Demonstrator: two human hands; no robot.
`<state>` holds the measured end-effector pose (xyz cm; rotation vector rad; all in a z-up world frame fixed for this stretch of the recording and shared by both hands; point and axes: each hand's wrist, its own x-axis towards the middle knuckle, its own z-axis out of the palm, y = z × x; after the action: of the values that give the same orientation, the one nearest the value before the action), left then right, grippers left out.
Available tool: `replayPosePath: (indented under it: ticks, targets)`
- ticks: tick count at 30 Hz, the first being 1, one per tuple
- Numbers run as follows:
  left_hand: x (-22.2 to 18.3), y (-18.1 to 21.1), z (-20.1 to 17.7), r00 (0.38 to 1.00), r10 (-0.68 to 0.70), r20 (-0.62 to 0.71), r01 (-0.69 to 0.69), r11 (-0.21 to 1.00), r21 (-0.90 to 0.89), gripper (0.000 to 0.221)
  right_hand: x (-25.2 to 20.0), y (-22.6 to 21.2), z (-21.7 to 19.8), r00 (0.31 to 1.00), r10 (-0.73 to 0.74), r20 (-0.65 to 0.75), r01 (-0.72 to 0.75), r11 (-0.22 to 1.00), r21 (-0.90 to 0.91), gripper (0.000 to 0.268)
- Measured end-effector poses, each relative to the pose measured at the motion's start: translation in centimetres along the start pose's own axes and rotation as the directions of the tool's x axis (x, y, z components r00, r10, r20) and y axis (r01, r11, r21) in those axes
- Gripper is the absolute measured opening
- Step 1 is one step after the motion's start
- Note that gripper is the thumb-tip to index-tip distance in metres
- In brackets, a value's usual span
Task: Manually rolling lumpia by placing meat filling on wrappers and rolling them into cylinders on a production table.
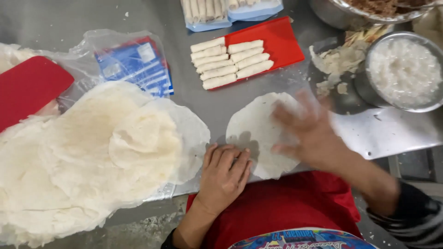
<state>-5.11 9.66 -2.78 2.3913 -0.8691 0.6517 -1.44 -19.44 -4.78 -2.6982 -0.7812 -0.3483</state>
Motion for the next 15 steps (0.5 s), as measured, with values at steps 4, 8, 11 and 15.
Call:
replayPosePath:
  ticks: [4,8,11,15]
  targets:
    - [-0.1,0.0,-0.2,1.0,-0.005,-0.029,0.005,1.0,-0.008,0.019,3.4,0.7,1.9,0.888,0.277,0.367,-0.205,0.953,-0.224,0.092]
    - [-0.2,0.0,0.1,1.0,-0.013,-0.014,0.013,1.0,-0.02,0.018,5.4,-3.2,1.9,0.888,0.127,0.441,-0.076,0.988,-0.131,0.091]
    - [-0.5,0.0,0.0,0.999,-0.031,-0.021,0.031,0.999,-0.019,0.017,4.1,-1.9,0.4,0.856,0.18,0.485,-0.117,0.981,-0.158,0.088]
    - [-0.4,0.1,-0.3,1.0,-0.013,-0.018,0.012,0.999,-0.047,0.013,-1.8,-1.1,-1.8,0.984,0.056,0.169,0.039,0.86,-0.508,0.109]
